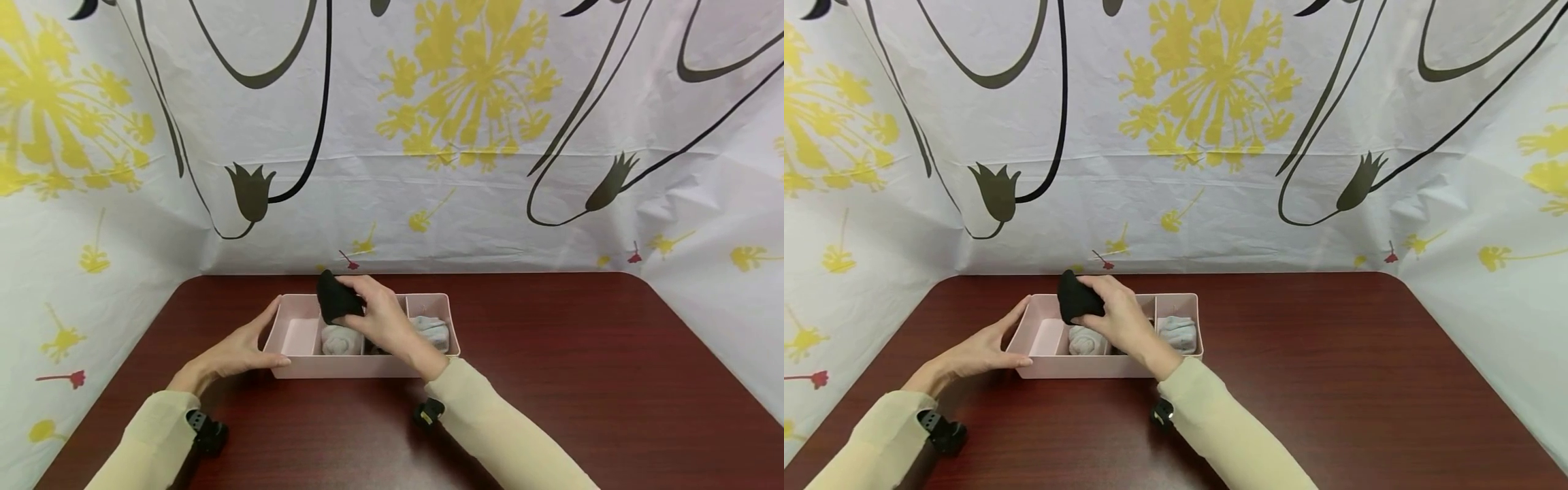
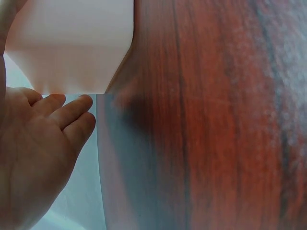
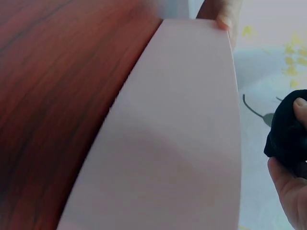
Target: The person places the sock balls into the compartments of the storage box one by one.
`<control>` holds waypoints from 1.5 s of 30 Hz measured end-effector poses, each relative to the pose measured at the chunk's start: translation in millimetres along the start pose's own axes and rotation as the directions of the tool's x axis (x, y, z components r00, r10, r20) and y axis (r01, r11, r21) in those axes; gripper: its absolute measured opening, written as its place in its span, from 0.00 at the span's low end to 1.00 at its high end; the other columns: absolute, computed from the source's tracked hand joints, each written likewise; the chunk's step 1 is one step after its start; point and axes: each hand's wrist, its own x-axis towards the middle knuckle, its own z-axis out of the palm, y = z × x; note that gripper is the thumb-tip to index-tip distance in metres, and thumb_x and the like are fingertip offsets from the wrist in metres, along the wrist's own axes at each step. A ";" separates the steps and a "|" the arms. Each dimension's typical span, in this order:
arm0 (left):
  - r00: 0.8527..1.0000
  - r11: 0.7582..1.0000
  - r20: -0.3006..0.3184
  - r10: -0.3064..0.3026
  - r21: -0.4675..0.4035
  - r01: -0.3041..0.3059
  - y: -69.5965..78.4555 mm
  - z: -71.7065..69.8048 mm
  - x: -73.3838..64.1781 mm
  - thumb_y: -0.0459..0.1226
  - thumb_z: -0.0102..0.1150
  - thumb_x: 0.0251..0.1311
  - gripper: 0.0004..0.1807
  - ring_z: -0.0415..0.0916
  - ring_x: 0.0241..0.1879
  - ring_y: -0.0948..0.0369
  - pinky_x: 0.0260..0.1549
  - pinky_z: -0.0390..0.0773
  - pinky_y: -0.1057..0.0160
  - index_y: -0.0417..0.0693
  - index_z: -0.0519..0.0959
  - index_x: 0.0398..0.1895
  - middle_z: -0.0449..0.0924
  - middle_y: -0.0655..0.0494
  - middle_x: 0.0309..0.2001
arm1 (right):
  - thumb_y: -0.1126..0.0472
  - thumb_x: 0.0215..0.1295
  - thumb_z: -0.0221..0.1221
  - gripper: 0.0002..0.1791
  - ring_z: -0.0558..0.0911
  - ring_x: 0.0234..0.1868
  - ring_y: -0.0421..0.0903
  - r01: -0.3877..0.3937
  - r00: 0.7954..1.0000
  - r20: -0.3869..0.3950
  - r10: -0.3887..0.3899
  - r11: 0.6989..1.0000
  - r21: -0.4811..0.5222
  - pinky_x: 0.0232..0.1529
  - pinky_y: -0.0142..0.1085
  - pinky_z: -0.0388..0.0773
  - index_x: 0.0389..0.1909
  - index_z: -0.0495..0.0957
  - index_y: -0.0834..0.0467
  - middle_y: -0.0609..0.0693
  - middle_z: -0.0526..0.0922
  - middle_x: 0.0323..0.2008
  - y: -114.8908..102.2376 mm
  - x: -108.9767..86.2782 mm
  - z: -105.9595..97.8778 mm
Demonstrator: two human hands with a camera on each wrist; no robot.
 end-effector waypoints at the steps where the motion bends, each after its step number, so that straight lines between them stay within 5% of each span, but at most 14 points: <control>1: 1.000 1.000 0.003 0.000 -0.004 0.000 0.4 0.3 0.5 0.44 0.70 0.46 0.63 0.54 0.64 0.43 0.57 0.59 0.37 0.55 0.34 0.75 0.43 0.39 0.73 | 0.67 0.48 0.70 0.30 0.79 0.47 0.48 -0.004 1.000 0.003 0.004 1.000 0.005 0.43 0.34 0.78 0.55 0.75 0.61 0.55 0.79 0.49 -0.9 0.1 2.0; 21: 0.999 0.999 0.017 -0.040 -0.014 0.040 -0.9 2.7 0.6 0.45 0.68 0.49 0.61 0.46 0.68 0.41 0.58 0.55 0.33 0.58 0.32 0.75 0.38 0.39 0.74 | 0.64 0.51 0.69 0.28 0.79 0.47 0.47 -0.089 0.996 0.011 0.089 0.996 0.029 0.46 0.32 0.76 0.55 0.75 0.60 0.55 0.79 0.48 -13.6 9.9 37.6; 38: 0.999 0.999 0.035 0.013 -0.034 -0.012 -1.6 3.7 1.0 0.43 0.67 0.51 0.59 0.37 0.71 0.38 0.57 0.51 0.30 0.63 0.33 0.75 0.34 0.41 0.74 | 0.60 0.51 0.70 0.27 0.78 0.47 0.45 -0.128 0.991 0.019 0.129 0.990 -0.061 0.49 0.31 0.74 0.54 0.75 0.58 0.52 0.80 0.47 -23.5 18.4 65.3; 45: 0.998 0.996 0.024 0.066 -0.062 -0.065 -2.7 3.6 2.7 0.41 0.68 0.51 0.54 0.39 0.71 0.42 0.60 0.50 0.33 0.53 0.42 0.75 0.42 0.42 0.74 | 0.58 0.51 0.70 0.28 0.77 0.50 0.43 -0.109 0.991 0.059 0.119 0.982 -0.152 0.51 0.31 0.72 0.54 0.75 0.57 0.51 0.80 0.49 -24.5 18.6 73.0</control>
